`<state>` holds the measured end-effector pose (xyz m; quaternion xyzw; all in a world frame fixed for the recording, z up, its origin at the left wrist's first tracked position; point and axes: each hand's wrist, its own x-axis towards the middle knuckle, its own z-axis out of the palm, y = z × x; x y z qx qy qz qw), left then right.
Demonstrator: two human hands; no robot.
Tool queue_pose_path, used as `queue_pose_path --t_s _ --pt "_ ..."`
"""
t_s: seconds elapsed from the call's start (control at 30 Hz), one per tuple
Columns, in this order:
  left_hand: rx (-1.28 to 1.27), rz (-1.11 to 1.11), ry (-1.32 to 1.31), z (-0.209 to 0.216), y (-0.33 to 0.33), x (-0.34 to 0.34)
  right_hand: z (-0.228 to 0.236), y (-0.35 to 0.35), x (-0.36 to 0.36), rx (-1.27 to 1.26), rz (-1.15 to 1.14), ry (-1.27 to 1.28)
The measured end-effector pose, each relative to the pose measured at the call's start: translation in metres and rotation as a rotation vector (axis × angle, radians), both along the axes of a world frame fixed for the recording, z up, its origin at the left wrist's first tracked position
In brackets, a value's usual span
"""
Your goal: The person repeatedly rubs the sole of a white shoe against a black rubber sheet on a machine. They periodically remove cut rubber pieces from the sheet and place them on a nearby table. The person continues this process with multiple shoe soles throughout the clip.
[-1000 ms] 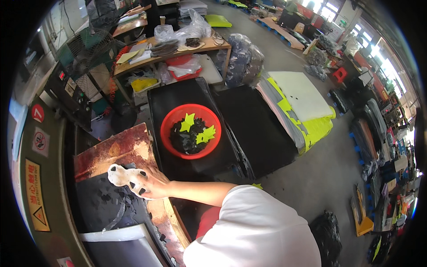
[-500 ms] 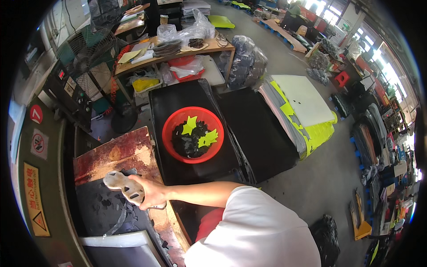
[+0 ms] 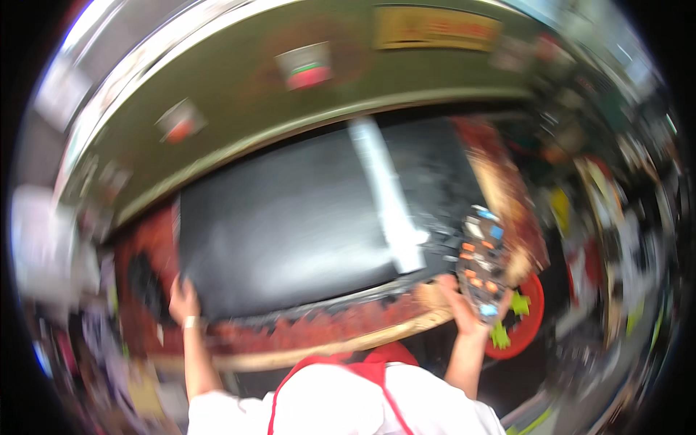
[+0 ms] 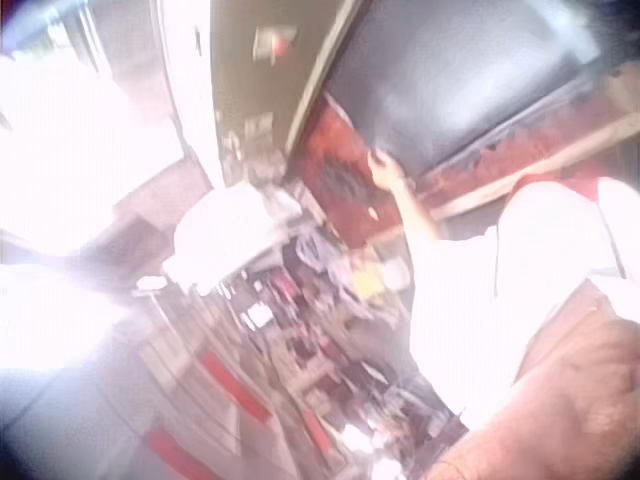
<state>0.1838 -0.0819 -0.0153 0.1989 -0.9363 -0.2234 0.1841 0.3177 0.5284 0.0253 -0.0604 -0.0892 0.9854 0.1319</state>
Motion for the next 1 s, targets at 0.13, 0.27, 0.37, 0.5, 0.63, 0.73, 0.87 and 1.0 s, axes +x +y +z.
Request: queue_pose_path --t_s 0.13,0.27,0.37,0.5,0.63,0.73,0.87,1.0 --pt "-0.239 0.118 0.122 -0.006 -0.001 0.019 0.026 -0.012 0.003 -0.100 -0.206 -0.317" --pt "-0.092 0.042 0.144 0.008 -0.006 0.037 0.044 -0.031 -0.015 0.059 -0.213 -0.319" --pt "0.072 0.062 -0.032 0.017 -0.010 0.057 0.047 -0.059 -0.010 0.311 -0.257 -0.295" --pt "-0.154 -0.076 0.153 0.012 0.002 0.063 0.045 -0.117 0.010 0.556 -0.090 -0.294" --pt "-0.181 -0.066 0.126 -0.003 0.012 0.052 0.041 -0.195 -0.026 1.131 0.099 -0.191" --pt "-0.138 -0.107 0.208 -0.011 0.006 0.047 0.034 -0.275 -0.089 1.269 0.308 -0.118" --pt "-0.096 -0.177 0.168 -0.014 -0.003 0.052 0.015 -0.396 -0.150 1.683 0.335 0.018" --pt "-0.071 -0.183 0.214 -0.012 -0.004 0.050 -0.004 -0.478 -0.145 2.265 -0.010 0.059"
